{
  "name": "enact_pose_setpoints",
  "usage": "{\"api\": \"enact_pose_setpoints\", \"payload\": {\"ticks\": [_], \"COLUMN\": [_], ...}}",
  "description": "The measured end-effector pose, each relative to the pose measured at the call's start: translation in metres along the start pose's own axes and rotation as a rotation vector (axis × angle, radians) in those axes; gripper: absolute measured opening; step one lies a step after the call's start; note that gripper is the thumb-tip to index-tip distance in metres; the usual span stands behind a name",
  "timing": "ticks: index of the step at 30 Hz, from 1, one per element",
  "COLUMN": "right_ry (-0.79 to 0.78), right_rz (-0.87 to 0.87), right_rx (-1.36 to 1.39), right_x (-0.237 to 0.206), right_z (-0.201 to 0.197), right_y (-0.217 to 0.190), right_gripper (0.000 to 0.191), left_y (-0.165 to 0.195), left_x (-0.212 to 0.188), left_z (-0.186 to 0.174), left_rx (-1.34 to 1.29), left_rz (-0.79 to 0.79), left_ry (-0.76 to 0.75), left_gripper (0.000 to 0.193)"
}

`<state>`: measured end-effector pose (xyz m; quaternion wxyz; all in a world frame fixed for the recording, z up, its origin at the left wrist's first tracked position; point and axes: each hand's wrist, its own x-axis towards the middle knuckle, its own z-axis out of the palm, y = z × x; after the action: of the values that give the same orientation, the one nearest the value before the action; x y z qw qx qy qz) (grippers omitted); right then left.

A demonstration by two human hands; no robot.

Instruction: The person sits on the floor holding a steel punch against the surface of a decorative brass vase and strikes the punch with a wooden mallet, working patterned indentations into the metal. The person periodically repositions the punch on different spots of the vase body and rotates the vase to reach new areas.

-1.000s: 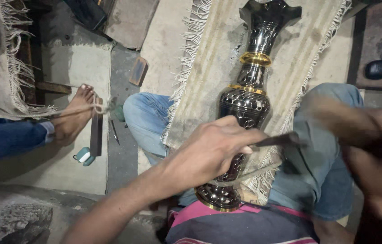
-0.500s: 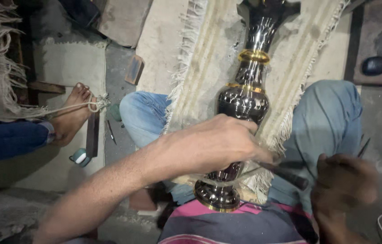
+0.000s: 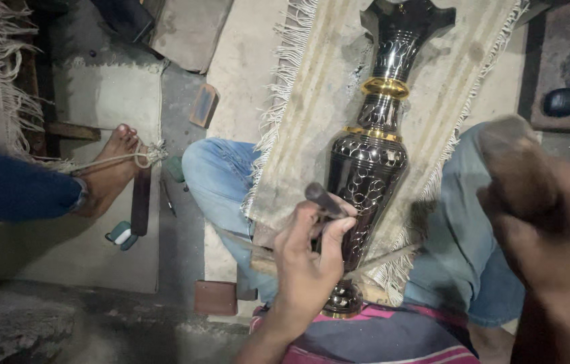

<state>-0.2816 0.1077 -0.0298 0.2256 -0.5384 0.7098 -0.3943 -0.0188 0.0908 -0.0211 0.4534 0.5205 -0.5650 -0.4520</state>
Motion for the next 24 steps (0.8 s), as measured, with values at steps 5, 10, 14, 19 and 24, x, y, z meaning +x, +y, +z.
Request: {"api": "enact_pose_setpoints", "payload": {"ticks": [5, 10, 14, 19, 24], "right_ry": [-0.249, -0.43, -0.423, -0.356, -0.393], "right_rz": [-0.223, -0.314, -0.797, -0.903, -0.952], "right_rx": [-0.213, -0.193, -0.906, -0.913, -1.039], "right_x": [0.044, 0.073, 0.085, 0.09, 0.09], "right_z": [-0.017, -0.021, -0.015, -0.013, -0.017], "right_y": [-0.087, -0.127, -0.139, -0.155, -0.151], "right_gripper": [0.064, 0.07, 0.096, 0.083, 0.084], "left_y": [0.003, -0.001, -0.004, -0.004, -0.004], "left_x": [0.004, 0.002, 0.002, 0.0, -0.002], "left_z": [0.0, 0.002, 0.002, 0.003, 0.003], "left_rx": [-0.029, -0.04, 0.103, 0.081, 0.044], "left_rz": [-0.056, -0.056, 0.1, 0.069, 0.035], "left_ry": [0.018, 0.023, 0.041, 0.052, 0.072], "left_gripper": [0.013, 0.015, 0.012, 0.017, 0.015]}}
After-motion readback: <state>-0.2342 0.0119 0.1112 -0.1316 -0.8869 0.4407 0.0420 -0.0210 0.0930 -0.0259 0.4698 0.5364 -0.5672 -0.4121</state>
